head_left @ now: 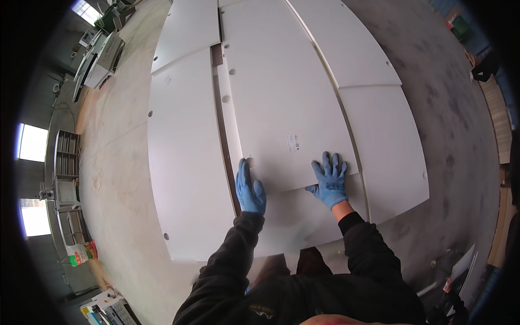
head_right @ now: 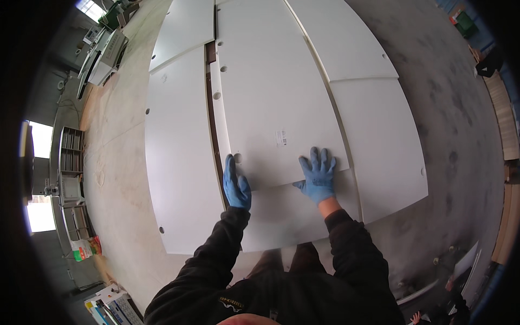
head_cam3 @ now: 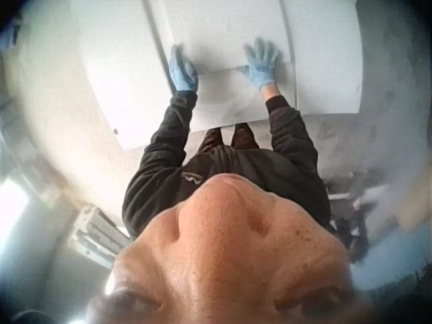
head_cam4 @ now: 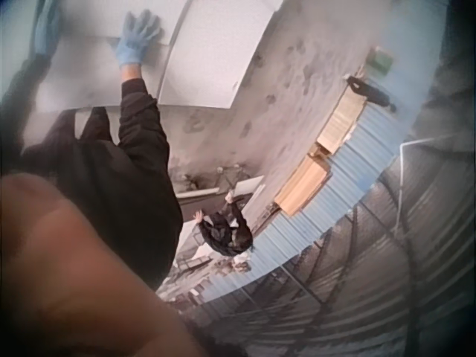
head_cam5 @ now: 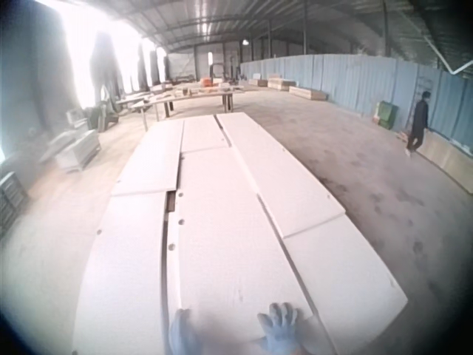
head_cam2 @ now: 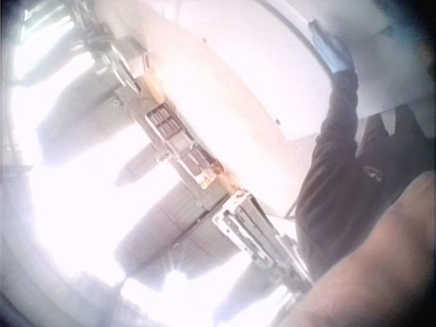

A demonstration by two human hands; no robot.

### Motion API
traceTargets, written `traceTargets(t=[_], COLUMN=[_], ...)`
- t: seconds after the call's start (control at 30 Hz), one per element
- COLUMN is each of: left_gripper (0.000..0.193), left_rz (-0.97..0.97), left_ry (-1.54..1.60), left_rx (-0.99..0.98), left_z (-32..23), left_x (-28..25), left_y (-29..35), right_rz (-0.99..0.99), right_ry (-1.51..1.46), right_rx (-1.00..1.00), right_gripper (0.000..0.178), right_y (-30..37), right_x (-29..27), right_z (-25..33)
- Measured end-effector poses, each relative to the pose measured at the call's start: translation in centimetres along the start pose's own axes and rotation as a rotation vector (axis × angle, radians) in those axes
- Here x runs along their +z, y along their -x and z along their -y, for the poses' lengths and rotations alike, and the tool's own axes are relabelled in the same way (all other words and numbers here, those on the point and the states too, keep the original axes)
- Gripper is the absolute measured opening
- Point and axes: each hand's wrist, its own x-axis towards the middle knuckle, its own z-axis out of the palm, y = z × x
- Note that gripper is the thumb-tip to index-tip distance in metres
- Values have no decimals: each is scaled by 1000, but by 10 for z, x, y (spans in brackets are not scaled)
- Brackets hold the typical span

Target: The person repeatedly picks up large white and brown flat panels from the floor and stacks them on a growing pile. They handle the panels one at a time, aligning edges and placing them flat. Toward the end, the person wipes a dark panel with a cloth.

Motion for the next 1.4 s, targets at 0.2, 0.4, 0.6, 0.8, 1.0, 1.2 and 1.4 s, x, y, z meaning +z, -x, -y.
traceTargets(t=[0.2, 0.4, 0.6, 0.8, 1.0, 1.2, 1.4], left_gripper=[60, 59, 86, 88, 89, 89, 87], left_rz=[-25, 18, 304, 344, 382, 375, 374], left_ry=[-189, -312, -509, -498, -506, -474, -459], left_rx=[26, 18, -144, -189, -227, -199, -196], left_z=[5, 39, 53, 52, 48, 52, 55], left_x=[-21, -13, 24, 21, 21, 20, 22], left_y=[-11, -56, -62, -71, -76, -79, -81], right_rz=[-24, 33, 77, 115, 195, 200, 260], right_ry=[9, -1, 19, 27, 19, 10, 35], right_rx=[1, 63, 41, 50, 84, 92, 114], right_gripper=[88, 88, 89, 88, 89, 90, 92], right_y=[-51, -143, -210, -294, -386, -462, -513], right_x=[-8, -2, 1, 1, -5, -1, -2], right_z=[-8, 0, -13, -16, -19, -19, -20])
